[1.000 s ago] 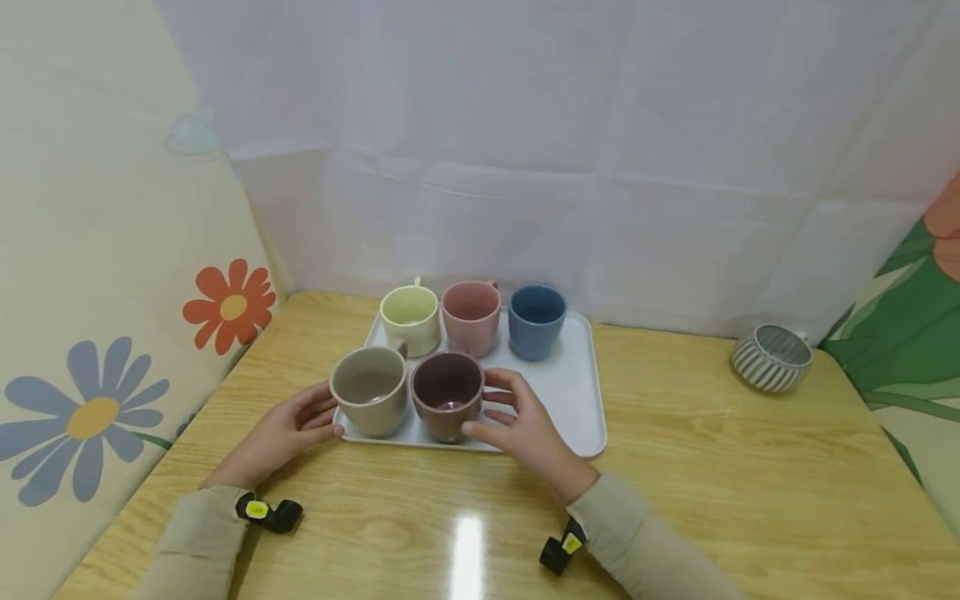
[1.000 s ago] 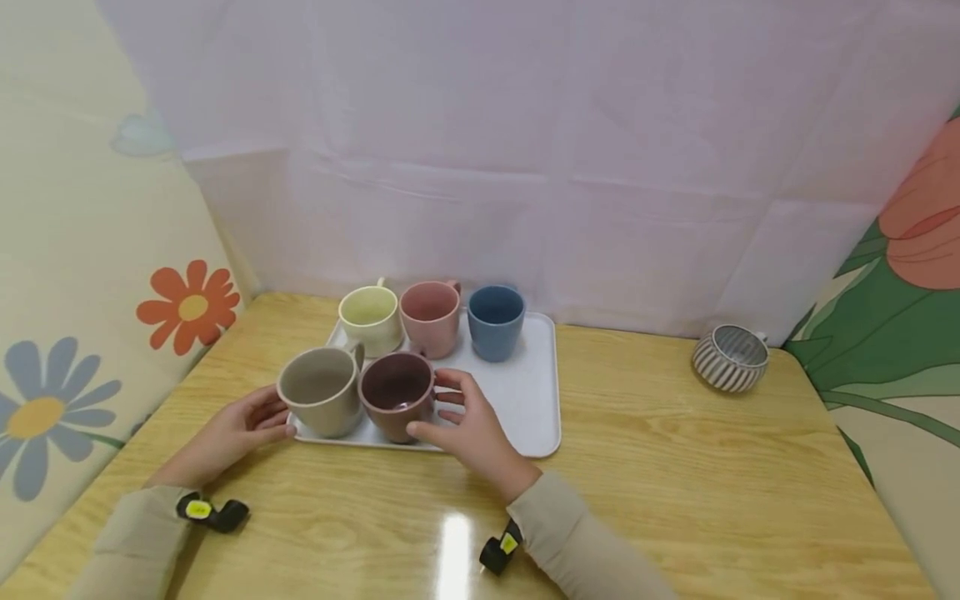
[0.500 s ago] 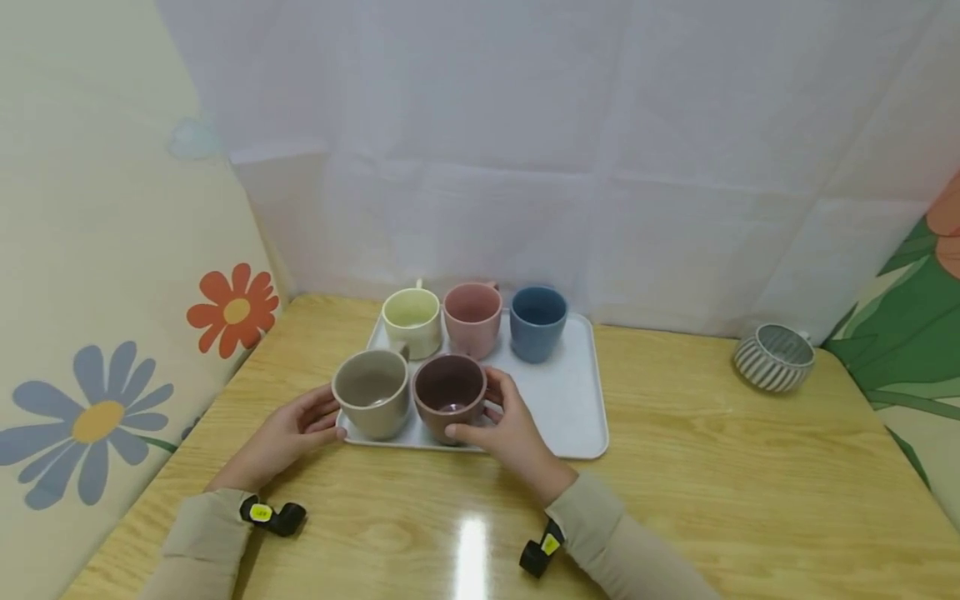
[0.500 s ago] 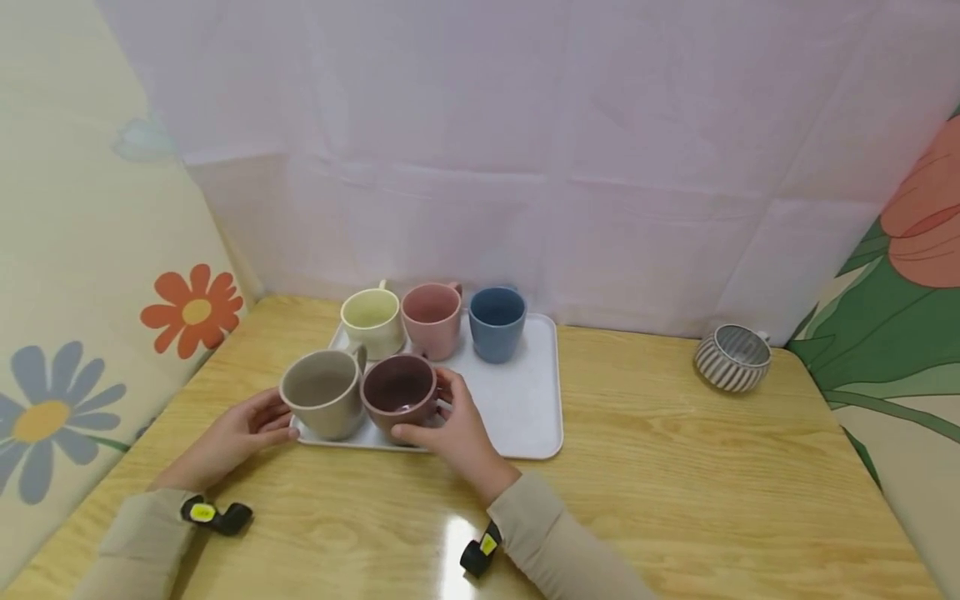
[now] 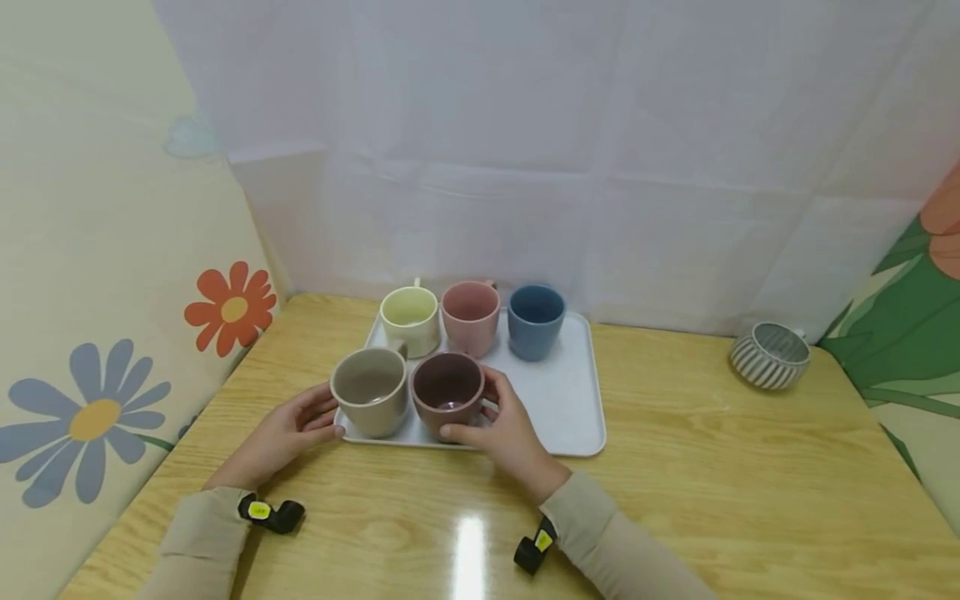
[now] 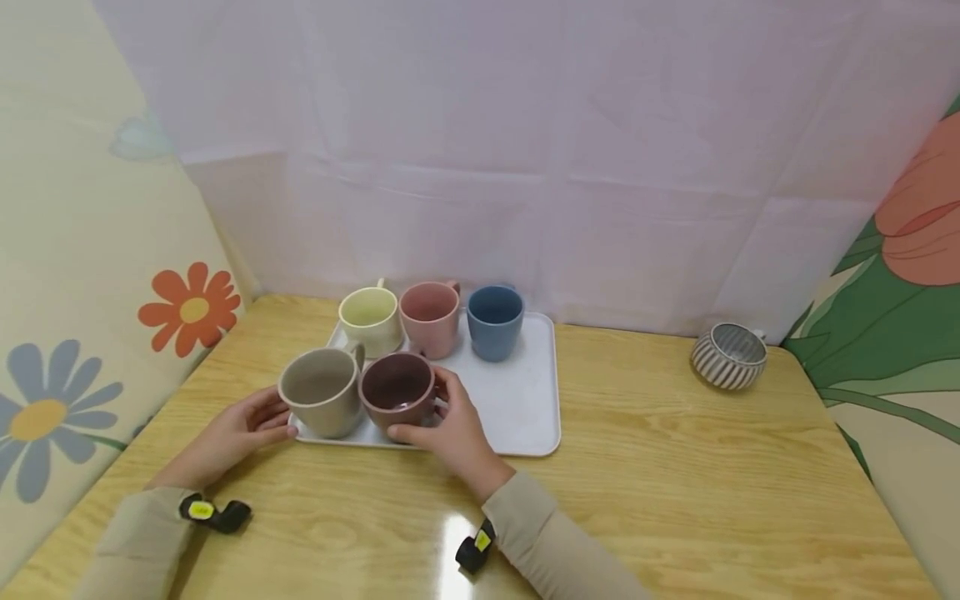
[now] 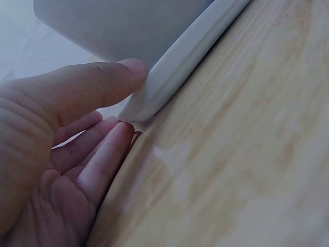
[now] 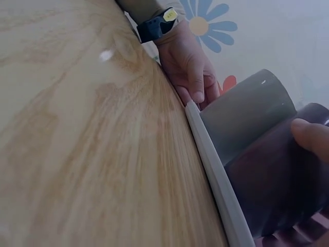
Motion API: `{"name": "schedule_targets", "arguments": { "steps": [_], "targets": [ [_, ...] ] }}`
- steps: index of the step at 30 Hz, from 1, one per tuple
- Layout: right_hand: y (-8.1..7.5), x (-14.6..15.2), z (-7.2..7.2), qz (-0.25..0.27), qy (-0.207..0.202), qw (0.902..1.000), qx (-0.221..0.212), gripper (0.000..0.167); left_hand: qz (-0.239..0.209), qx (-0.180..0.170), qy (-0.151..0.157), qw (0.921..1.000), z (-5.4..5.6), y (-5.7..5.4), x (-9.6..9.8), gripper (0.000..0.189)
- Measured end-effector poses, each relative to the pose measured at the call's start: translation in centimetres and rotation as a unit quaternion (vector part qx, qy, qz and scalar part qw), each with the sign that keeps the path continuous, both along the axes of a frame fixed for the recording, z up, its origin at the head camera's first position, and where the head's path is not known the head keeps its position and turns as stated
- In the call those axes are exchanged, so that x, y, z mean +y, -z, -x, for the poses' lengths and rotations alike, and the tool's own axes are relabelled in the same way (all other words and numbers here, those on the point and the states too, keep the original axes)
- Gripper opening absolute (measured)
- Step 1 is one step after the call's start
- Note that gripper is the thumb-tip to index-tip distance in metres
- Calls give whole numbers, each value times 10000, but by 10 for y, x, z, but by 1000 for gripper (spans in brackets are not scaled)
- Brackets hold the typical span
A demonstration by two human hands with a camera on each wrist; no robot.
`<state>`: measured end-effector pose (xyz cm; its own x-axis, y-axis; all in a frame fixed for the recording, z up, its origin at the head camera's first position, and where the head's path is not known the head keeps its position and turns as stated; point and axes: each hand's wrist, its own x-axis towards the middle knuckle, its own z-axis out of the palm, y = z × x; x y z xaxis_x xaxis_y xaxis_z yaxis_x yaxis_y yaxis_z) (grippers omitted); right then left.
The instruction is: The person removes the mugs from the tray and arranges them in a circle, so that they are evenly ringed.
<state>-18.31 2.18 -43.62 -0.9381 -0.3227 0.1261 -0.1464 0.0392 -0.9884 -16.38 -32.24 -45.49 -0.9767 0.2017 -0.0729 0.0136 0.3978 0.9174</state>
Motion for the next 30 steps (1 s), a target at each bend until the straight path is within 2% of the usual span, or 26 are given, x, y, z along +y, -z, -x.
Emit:
{"name": "schedule_targets", "arguments": {
  "steps": [8, 15, 22, 30],
  "targets": [
    [0, 2, 4, -161, 40, 9999, 28, 87, -3, 49, 12, 10000, 0, -1, 0, 82],
    [6, 6, 7, -91, 65, 9998, 178, 84, -104, 83, 43, 9999, 0, 0, 1, 80],
    [8, 10, 9, 46, -33, 10000, 39, 84, -138, 93, 28, 9999, 0, 0, 0, 80],
    [9, 18, 9, 168, -12, 9998, 93, 84, -94, 94, 50, 9999, 0, 0, 1, 81]
  ]
}}
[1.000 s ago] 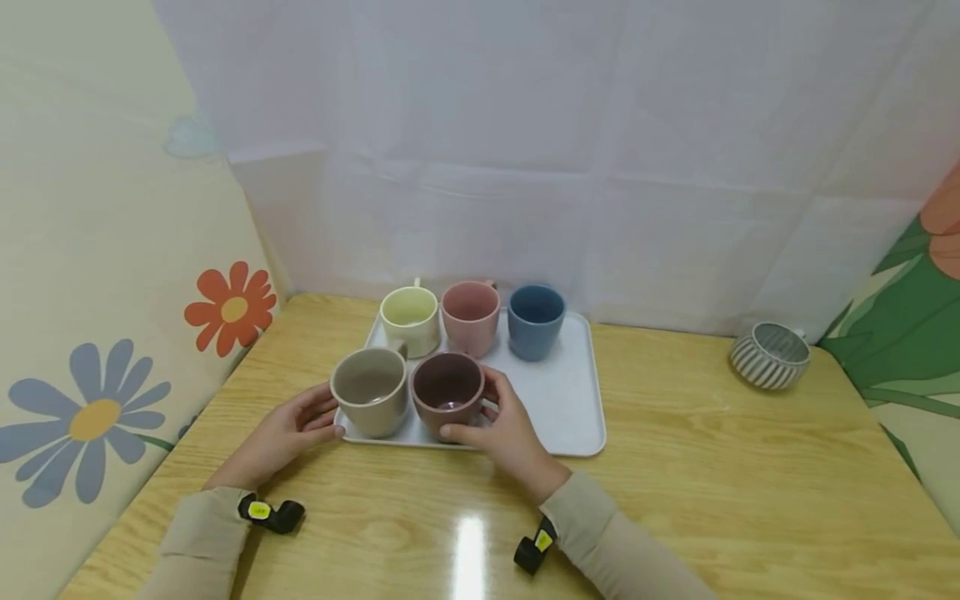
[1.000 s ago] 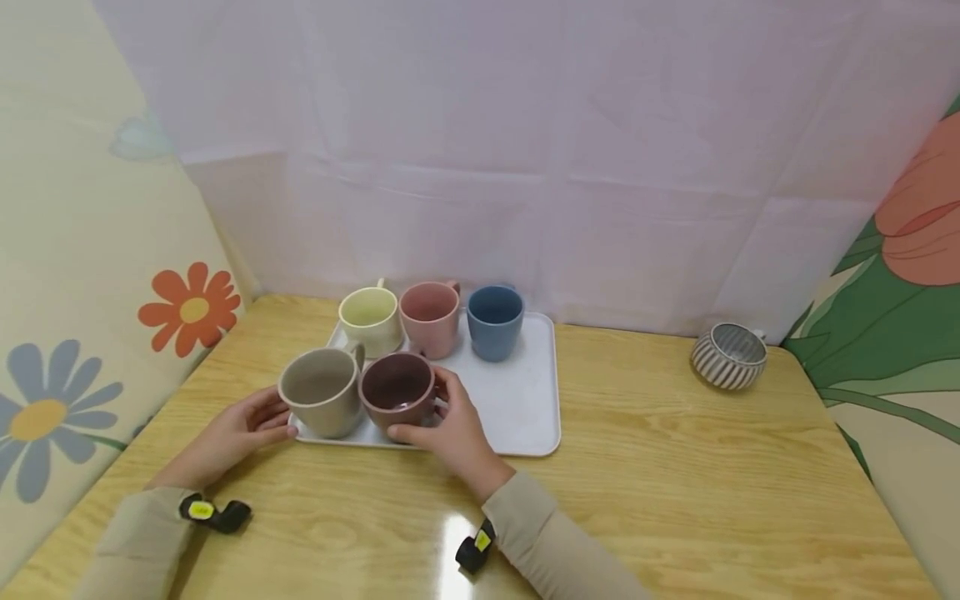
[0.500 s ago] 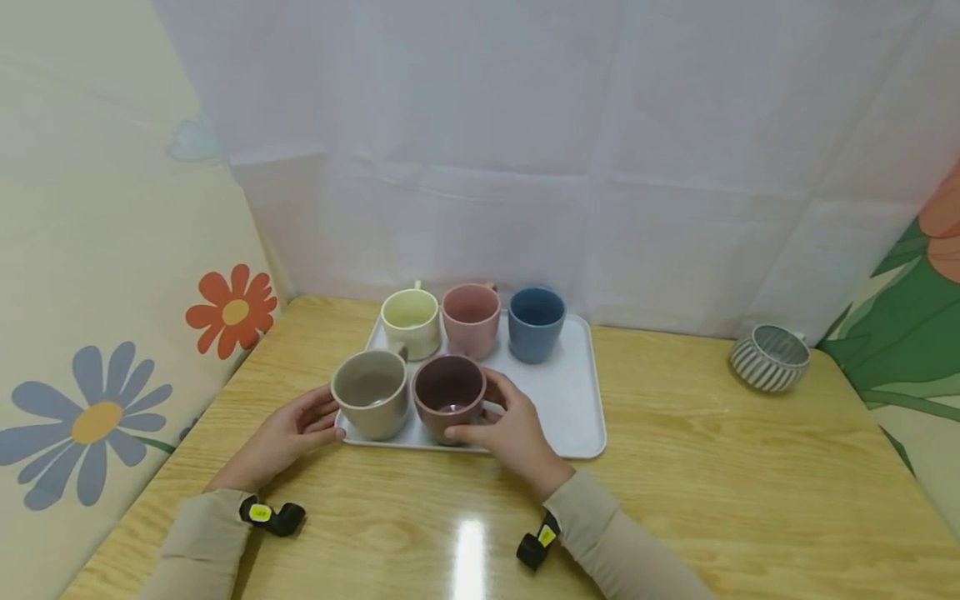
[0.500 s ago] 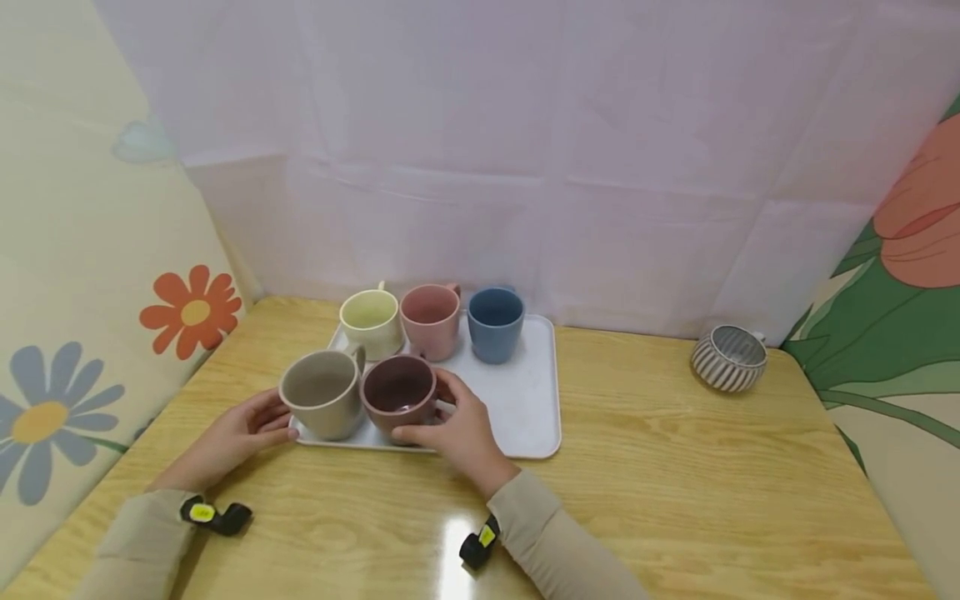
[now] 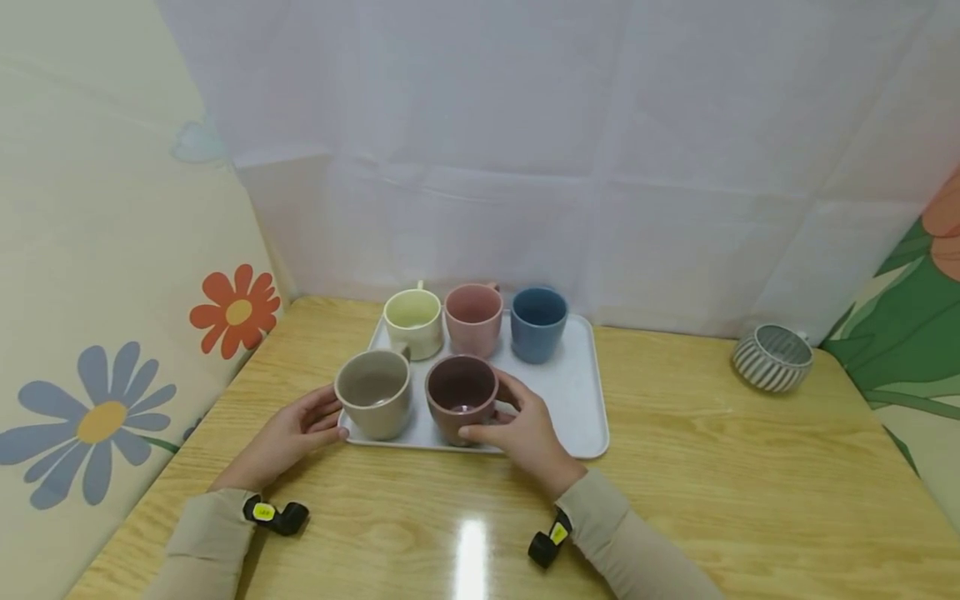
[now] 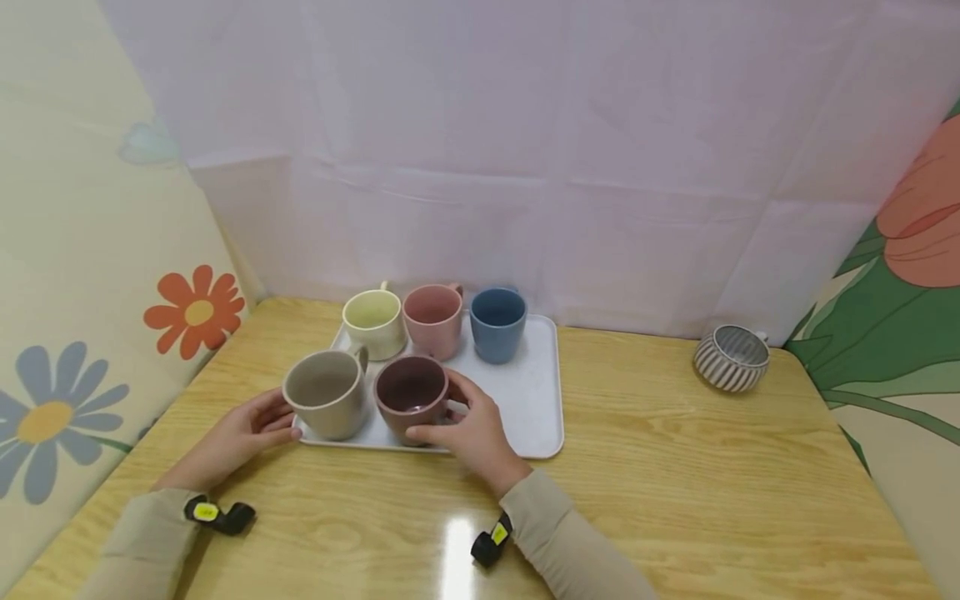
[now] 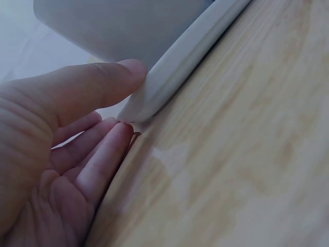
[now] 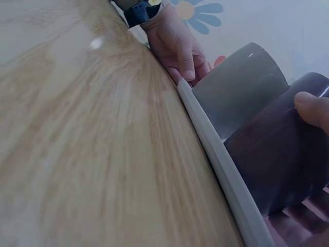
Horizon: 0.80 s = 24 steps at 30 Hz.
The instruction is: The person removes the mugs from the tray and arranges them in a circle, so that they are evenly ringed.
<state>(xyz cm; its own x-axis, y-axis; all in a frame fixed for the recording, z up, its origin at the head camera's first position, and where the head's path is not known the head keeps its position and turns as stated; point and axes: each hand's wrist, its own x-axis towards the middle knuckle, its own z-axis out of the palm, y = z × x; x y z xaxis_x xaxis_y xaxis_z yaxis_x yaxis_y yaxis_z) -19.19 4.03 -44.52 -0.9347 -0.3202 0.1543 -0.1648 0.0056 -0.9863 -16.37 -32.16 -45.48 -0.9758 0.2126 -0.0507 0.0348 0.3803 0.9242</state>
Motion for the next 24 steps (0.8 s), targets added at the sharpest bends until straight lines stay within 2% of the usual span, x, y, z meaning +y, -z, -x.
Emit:
{"name": "schedule_targets", "arguments": {
  "steps": [7, 18, 24],
  "targets": [
    [0, 10, 2, -53, 159, 9998, 83, 82, -45, 14, 19, 10000, 0, -1, 0, 81],
    [-11, 29, 3, 13, 293, 9995, 123, 82, -51, -49, 6, 10000, 0, -1, -1, 81],
    [-11, 40, 3, -199, 453, 9986, 209, 83, 8, -52, -5, 10000, 0, -1, 0, 81]
  ]
}}
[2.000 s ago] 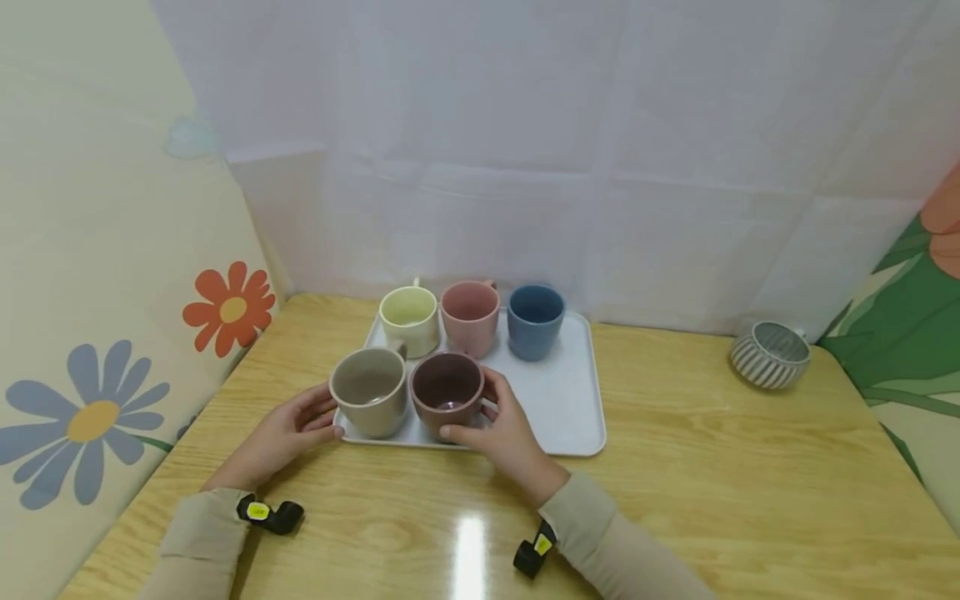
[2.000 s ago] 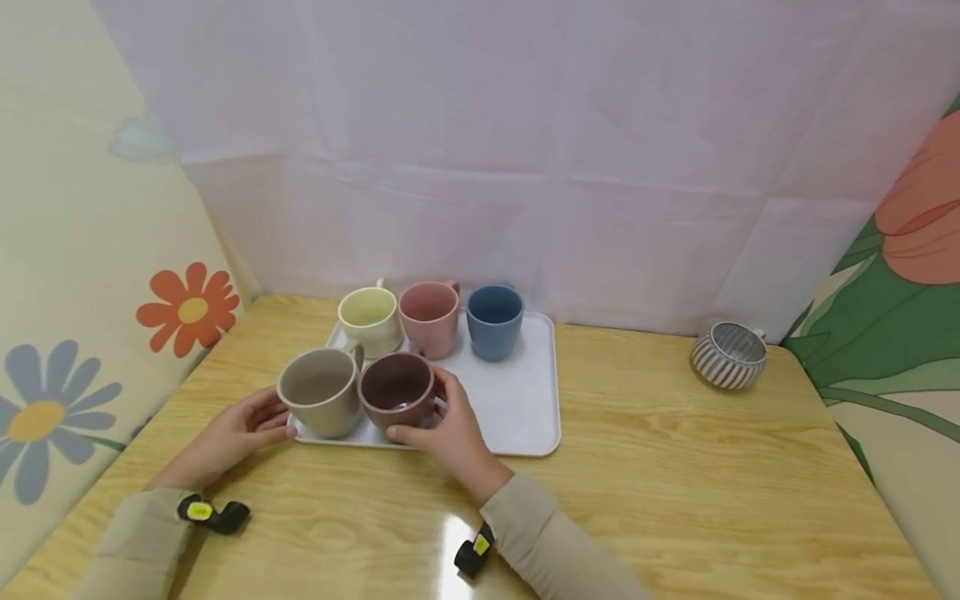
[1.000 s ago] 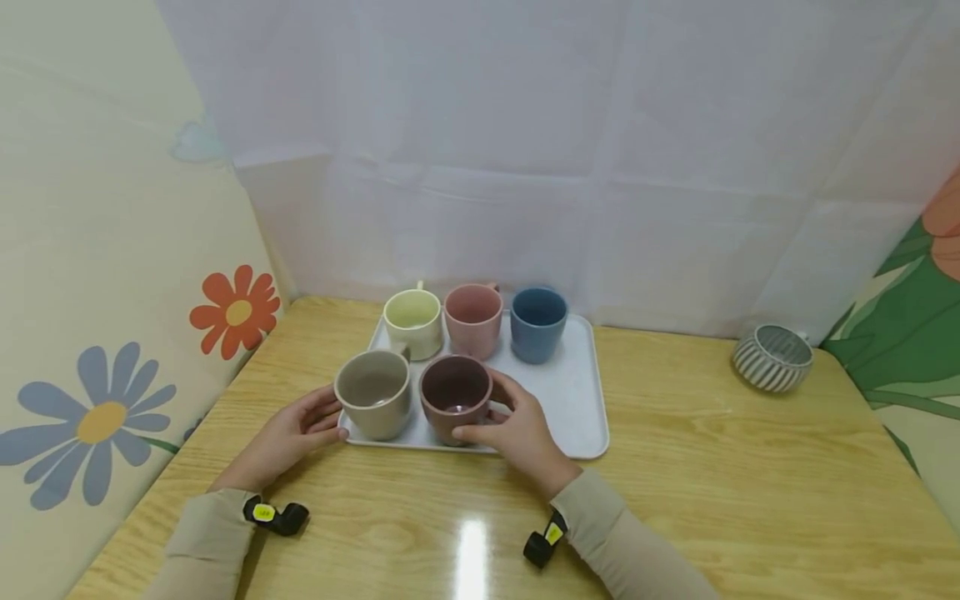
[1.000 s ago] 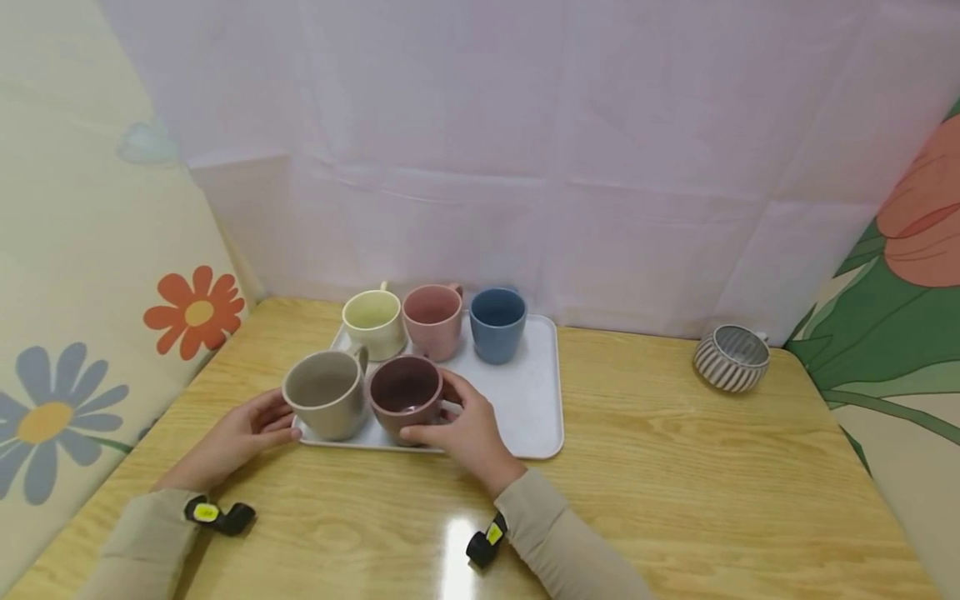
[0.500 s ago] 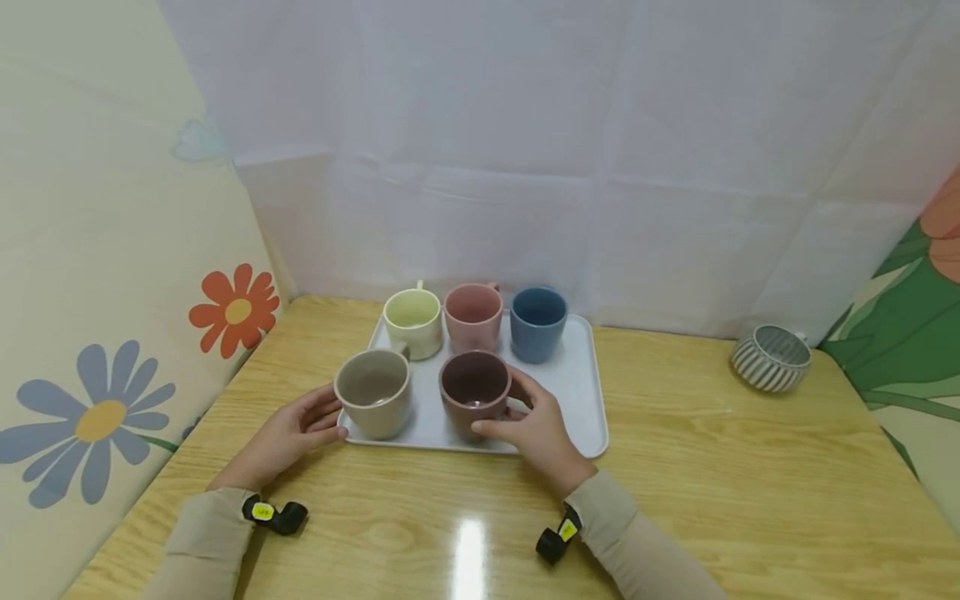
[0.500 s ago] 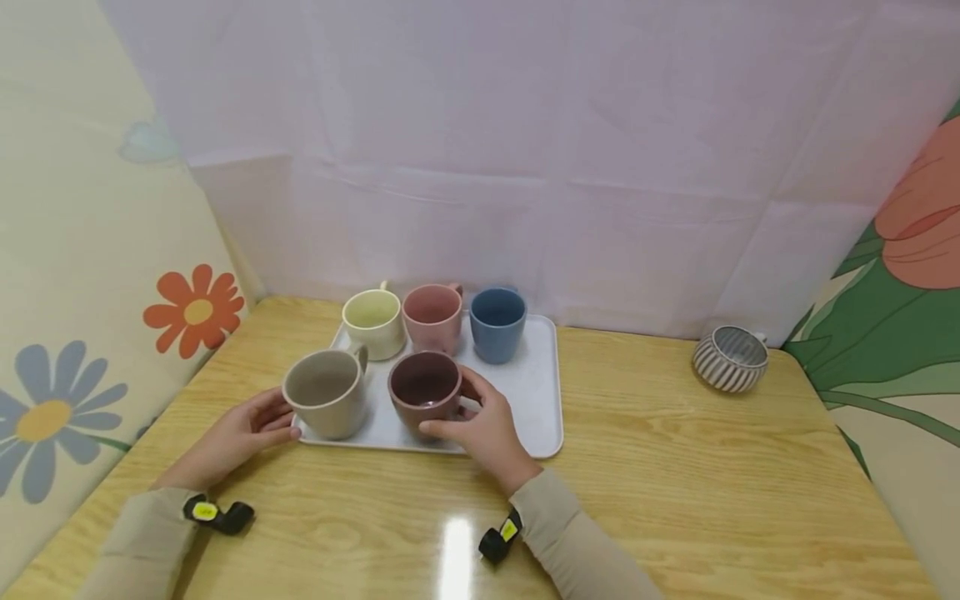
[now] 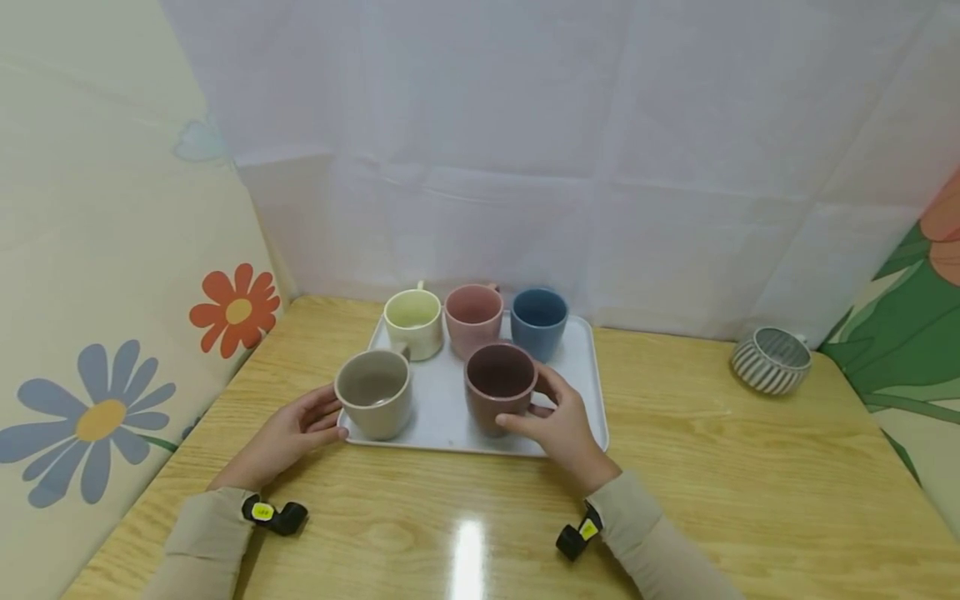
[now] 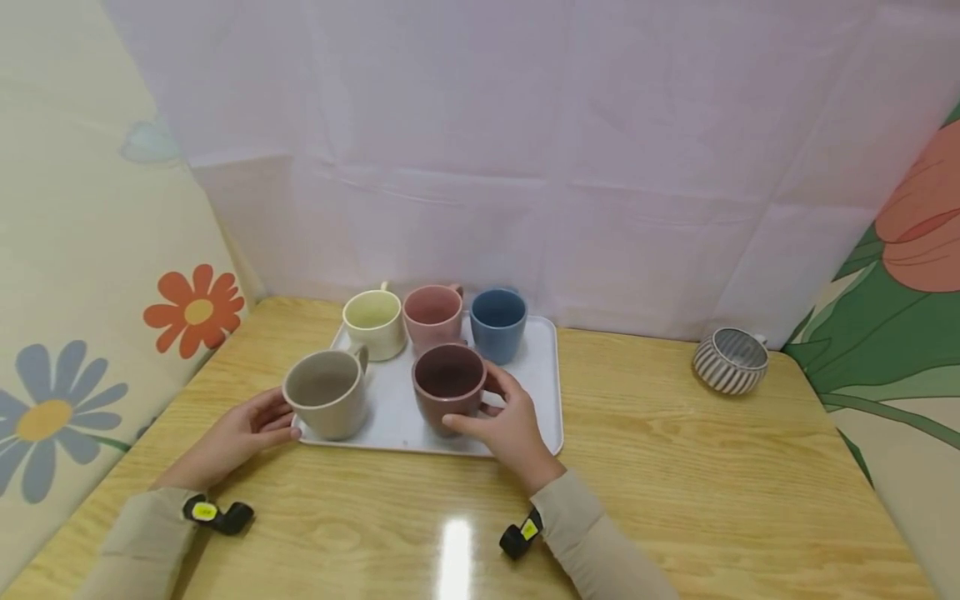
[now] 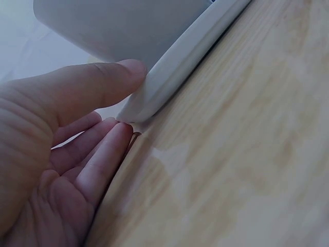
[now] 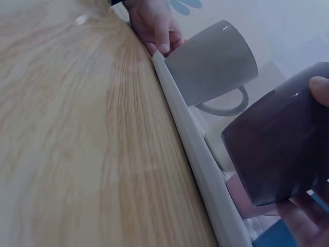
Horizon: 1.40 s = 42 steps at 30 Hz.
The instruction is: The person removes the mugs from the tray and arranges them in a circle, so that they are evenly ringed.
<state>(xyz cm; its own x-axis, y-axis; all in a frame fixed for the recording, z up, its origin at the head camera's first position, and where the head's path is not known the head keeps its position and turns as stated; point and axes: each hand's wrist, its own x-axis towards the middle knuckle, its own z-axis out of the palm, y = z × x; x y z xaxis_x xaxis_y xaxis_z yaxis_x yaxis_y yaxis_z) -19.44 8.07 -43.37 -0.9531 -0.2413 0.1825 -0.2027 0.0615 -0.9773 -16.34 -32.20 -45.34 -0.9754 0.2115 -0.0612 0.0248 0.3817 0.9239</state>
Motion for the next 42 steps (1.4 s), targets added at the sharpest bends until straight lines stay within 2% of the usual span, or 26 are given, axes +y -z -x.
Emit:
{"name": "schedule_targets", "arguments": {
  "steps": [5, 15, 24, 31, 42],
  "targets": [
    [1, 11, -1, -152, 170, 9997, 27, 84, 23, -26, 2, 10000, 1, 1, 0, 82],
    [0, 35, 3, -15, 539, 9984, 157, 85, 142, -4, 7, 9999, 2, 3, -1, 82],
    [-9, 62, 9, -169, 811, 9940, 711, 81, 87, -2, 18, 10000, 2, 2, -2, 82],
    [-15, 79, 15, 102, 1190, 9884, 939, 79, 196, -52, -44, 9998, 0, 0, -4, 83],
    [-16, 107, 28, 64, 1939, 9778, 796, 76, -18, -26, 22, 10000, 2, 2, -2, 82]
  ]
}}
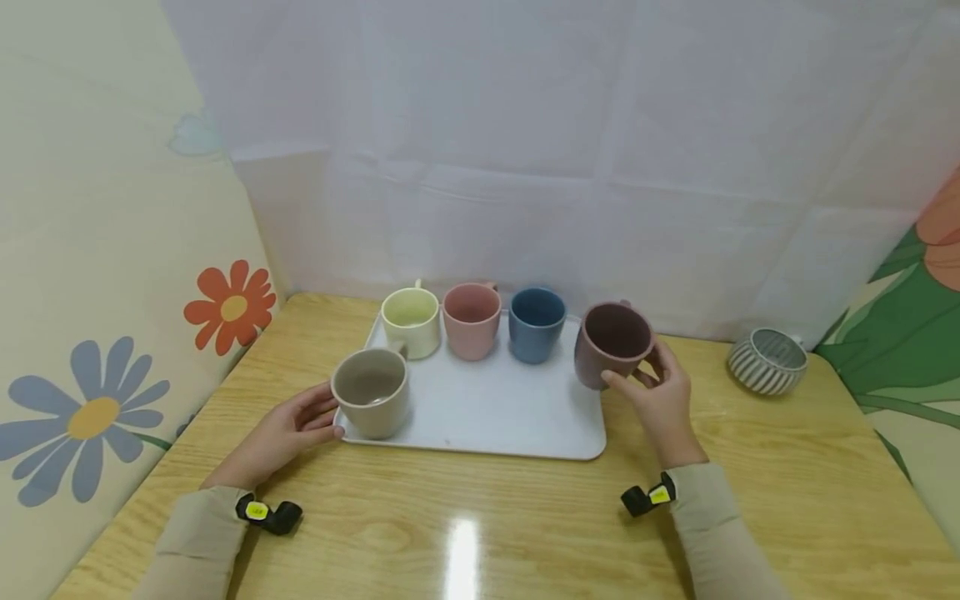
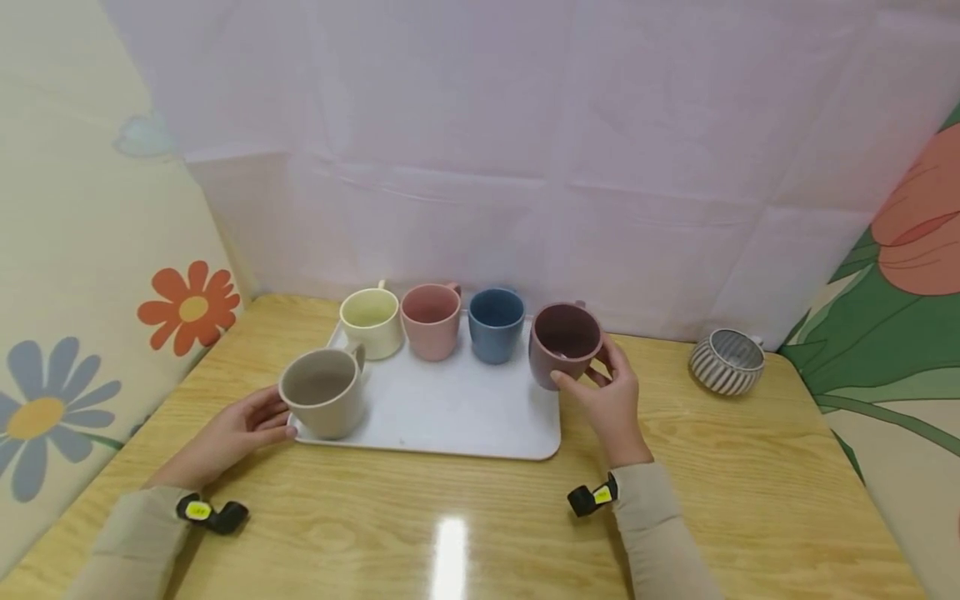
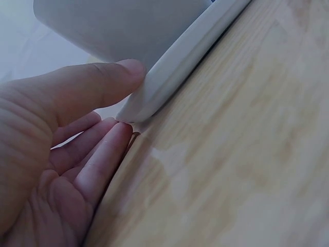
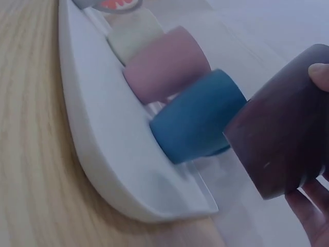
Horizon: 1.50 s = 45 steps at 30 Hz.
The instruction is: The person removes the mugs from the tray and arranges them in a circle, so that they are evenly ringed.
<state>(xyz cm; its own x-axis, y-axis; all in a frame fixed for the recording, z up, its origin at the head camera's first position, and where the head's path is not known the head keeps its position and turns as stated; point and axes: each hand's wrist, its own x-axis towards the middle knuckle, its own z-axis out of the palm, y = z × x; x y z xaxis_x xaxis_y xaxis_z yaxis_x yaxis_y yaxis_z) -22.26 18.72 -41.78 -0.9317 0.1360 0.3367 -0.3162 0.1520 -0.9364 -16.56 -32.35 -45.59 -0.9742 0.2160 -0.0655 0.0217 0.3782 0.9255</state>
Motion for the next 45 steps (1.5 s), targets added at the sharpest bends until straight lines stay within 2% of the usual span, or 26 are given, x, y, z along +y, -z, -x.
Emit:
{"name": "schedule_targets", "arguments": {
  "steps": [6, 12, 17, 24, 39, 45],
  "targets": [
    [0, 17, 11, 49, 382, 9993, -5, 74, 25, 22, -4, 10000, -2, 0, 1, 81],
    [-2, 35, 17, 193, 867, 9954, -369, 75, -46, 13, 7, 10000, -2, -1, 2, 82],
    [4, 46, 20, 301, 1134, 9914, -588, 75, -83, 70, 66, 9999, -1, 2, 0, 81],
    [13, 58, 21, 415, 1413, 9856, -832, 75, -180, 10, 46, 9998, -2, 4, -1, 82],
    [7, 80, 25, 794, 1912, 9715, -1159, 83, -30, -35, 40, 10000, -1, -1, 1, 82],
    [11, 83, 27, 1037, 1969, 9673, -1221, 85, -2, -35, 6, 10000, -2, -1, 0, 82]
  ]
}}
